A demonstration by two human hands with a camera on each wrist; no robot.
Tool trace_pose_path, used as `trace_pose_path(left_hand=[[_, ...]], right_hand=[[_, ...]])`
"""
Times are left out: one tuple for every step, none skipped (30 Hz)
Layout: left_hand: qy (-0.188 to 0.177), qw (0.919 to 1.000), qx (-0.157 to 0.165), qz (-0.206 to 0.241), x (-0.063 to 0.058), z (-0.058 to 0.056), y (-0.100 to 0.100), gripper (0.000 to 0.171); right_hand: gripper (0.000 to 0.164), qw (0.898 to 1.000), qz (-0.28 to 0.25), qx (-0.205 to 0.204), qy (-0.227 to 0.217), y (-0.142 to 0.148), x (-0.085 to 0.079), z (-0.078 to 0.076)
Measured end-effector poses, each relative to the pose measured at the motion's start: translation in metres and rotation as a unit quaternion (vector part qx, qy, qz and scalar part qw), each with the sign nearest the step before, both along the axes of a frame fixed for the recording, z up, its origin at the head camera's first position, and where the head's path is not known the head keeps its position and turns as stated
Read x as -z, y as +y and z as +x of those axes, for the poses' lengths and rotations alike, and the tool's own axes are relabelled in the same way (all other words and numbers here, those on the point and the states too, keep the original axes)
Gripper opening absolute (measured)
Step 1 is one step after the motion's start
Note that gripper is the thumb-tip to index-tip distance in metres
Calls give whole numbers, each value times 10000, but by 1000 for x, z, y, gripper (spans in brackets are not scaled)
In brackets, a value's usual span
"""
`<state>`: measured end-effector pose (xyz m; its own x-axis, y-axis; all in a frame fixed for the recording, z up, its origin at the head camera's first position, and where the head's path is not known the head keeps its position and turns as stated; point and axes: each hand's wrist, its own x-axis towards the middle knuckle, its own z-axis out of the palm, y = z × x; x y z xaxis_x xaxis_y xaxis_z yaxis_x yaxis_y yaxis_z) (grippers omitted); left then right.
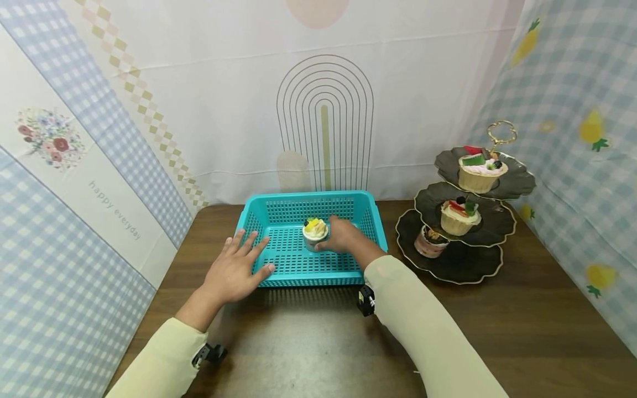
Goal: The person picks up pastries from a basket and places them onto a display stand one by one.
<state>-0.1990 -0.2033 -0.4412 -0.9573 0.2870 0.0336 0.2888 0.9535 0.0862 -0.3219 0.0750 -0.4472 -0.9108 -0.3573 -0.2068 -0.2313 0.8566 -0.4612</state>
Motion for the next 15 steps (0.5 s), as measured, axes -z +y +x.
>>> trace_pose_path(left_hand=[[6, 10000, 4, 11, 0, 0, 0, 82], [6, 10000, 7, 23, 0, 0, 0, 82], [13, 10000, 9, 28, 0, 0, 0, 82], [27, 10000, 14, 34, 0, 0, 1, 82], [42, 10000, 21, 40, 0, 0, 1, 82], [61, 10000, 28, 46, 0, 0, 1, 82], [79, 9999, 37, 57, 0, 0, 1, 82], [88, 9999, 42, 60, 1, 0, 1, 82], [90, 9999, 40, 58, 1, 0, 1, 82], [94, 9999, 41, 62, 1, 0, 1, 82], [90, 9999, 37, 56, 1, 0, 1, 82], [86, 9999, 32, 49, 1, 0, 1, 82], [80, 10000, 31, 48, 1, 0, 1, 82], [79, 10000, 30, 48, 1, 0, 0, 82], [78, 10000, 31, 40, 1, 1, 0, 81]], right_hand=[[99, 10000, 5, 11, -16, 0, 0, 0], [99, 10000, 8, 16, -26, -1, 0, 0], [100, 10000, 17, 24, -41, -1, 0, -1], [100, 10000, 22, 31, -55, -2, 0, -1], [100, 10000, 27, 39, -67, -2, 0, -1], [100, 9999, 45, 45, -88, -3, 0, -1], [101, 9999, 71, 46, -93, -3, 0, -1], [101, 9999, 80, 42, -91, -4, 0, -2], [101, 9999, 82, 59, -105, -5, 0, -2], [101, 9999, 70, 67, -116, -6, 0, -2], [101, 9999, 64, 80, -124, -6, 0, -2], [101, 9999, 60, 100, -126, -7, 0, -2], [100, 9998, 44, 116, -127, -8, 0, -2], [99, 9998, 26, 127, -129, -9, 0, -2], [98, 9998, 29, 137, -136, -10, 0, -2]])
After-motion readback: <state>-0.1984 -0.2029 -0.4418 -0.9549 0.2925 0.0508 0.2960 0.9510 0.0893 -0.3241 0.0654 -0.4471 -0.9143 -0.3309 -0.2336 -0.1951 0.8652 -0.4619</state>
